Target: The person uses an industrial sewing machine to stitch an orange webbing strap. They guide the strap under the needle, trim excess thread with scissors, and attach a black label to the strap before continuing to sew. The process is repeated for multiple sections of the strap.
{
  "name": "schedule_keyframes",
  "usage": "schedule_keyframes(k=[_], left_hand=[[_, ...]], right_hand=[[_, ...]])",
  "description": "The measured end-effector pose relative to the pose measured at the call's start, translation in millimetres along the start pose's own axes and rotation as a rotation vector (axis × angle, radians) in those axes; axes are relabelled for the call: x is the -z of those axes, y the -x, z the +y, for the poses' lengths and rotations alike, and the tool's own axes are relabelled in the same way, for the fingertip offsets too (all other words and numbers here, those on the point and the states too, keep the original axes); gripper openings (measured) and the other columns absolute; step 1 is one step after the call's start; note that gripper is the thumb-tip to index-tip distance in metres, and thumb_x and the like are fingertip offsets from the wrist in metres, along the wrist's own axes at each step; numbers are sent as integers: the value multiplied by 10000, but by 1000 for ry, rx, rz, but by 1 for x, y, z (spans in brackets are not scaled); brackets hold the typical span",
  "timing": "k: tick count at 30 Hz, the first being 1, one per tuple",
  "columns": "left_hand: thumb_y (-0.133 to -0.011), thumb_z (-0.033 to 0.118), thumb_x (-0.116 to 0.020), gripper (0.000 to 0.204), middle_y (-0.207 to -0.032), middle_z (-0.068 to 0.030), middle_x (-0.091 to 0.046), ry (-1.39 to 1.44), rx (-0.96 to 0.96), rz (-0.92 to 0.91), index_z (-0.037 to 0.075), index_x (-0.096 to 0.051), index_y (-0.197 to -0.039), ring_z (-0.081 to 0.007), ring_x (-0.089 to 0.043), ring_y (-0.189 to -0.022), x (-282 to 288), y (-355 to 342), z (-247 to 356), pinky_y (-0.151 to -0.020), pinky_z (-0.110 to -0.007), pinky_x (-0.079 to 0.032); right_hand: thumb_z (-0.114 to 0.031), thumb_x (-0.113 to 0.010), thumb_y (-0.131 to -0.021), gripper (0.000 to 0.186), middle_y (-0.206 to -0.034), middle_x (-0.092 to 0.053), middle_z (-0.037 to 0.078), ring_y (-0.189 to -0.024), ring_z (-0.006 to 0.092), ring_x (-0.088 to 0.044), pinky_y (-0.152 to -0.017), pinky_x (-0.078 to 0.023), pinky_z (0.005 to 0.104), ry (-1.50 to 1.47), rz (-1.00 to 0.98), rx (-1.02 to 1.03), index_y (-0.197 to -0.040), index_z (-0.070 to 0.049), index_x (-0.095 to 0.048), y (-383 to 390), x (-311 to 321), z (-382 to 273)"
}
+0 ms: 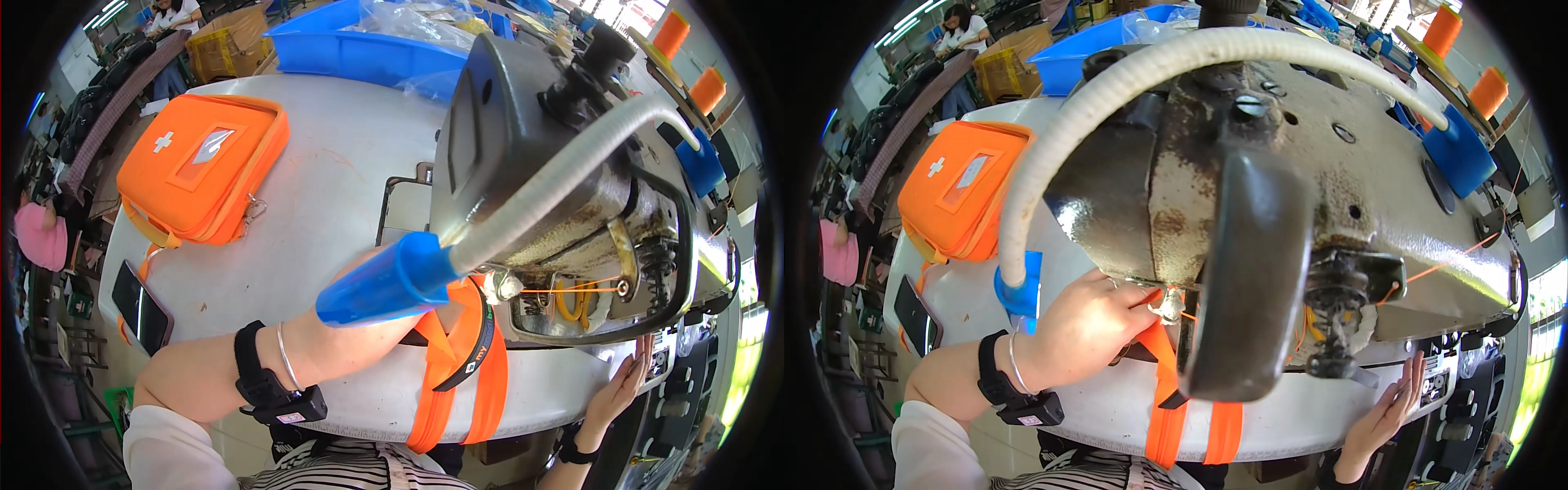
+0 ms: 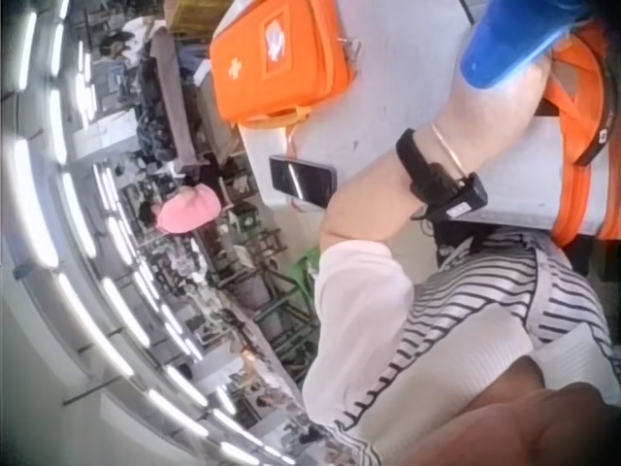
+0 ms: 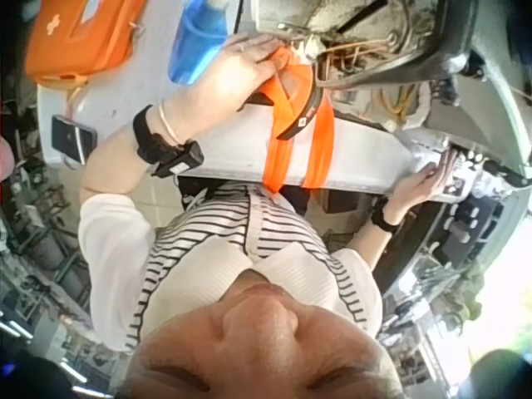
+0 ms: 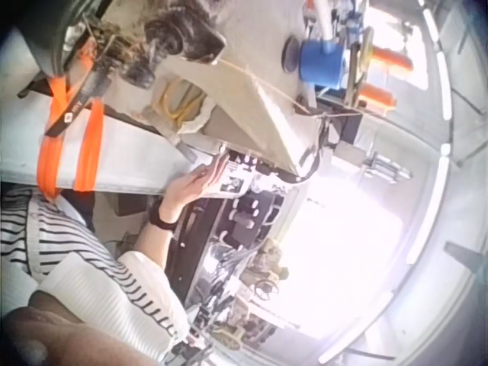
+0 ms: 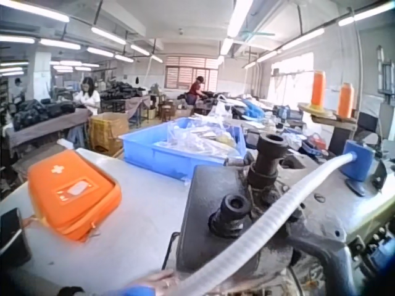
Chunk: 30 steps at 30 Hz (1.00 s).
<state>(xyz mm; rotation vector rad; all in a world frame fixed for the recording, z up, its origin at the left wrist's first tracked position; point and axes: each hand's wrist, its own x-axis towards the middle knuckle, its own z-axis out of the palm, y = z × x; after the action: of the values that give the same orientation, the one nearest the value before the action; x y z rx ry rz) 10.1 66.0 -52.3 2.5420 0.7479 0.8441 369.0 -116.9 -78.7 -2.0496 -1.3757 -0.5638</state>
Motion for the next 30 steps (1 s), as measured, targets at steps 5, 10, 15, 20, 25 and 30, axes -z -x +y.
schedule_keyframes(k=[5,10,15,20,25,30], left_hand=[[-651,88,-672,201,-996,-79,-657,77,70,-15,58,-665,-849,-238,-632,-779,0,1,0,-789,-344,-452],[-631,98,-674,230,-941,-75,-649,-30,18,-8,65,-658,-858,-229,-618,-730,0,0,-1,-765,-339,-441],[-899,110,-587,179,-951,-119,-633,193,221,-97,30,-606,-1058,-290,-621,-827,-1,-2,-2,-721,-361,-496],[-906,103,-581,187,-939,-112,-633,-77,33,-68,8,-635,-1057,-285,-633,-847,3,-6,2,-714,-352,-522],[-836,84,-613,250,-991,-105,-626,-266,-55,-119,-3,-652,-1067,-266,-630,-923,5,-2,7,-742,-340,-530],[-828,74,-618,259,-1007,-102,-603,-326,-43,-183,1,-646,-1075,-266,-622,-921,8,-3,9,-732,-337,-524]], right_hand=[[-95,-371,-998,380,-1455,-446,178,-1370,346,-379,-1122,-297,439,14,-17,-54,-1317,41,-528,0,-1,-5],[-90,-373,-998,377,-1460,-441,176,-1384,345,-365,-1126,-290,444,-30,-14,-51,-1316,43,-527,-2,1,-14],[-83,-366,-998,361,-1423,-485,181,-1358,338,-411,-1106,-323,427,2,-8,-69,-1286,50,-540,-1,-1,-16],[-75,-370,-996,335,-1370,-538,190,-1309,340,-476,-1072,-370,409,-25,-50,-139,-1239,64,-553,-2,-2,-19],[-66,-370,-996,329,-1384,-526,190,-1316,346,-468,-1072,-369,412,-30,-21,-107,-1234,73,-550,-1,-2,-20],[-39,-365,-995,331,-1394,-510,190,-1299,337,-480,-1046,-396,410,-98,48,-82,-1255,78,-535,3,-3,-13]])
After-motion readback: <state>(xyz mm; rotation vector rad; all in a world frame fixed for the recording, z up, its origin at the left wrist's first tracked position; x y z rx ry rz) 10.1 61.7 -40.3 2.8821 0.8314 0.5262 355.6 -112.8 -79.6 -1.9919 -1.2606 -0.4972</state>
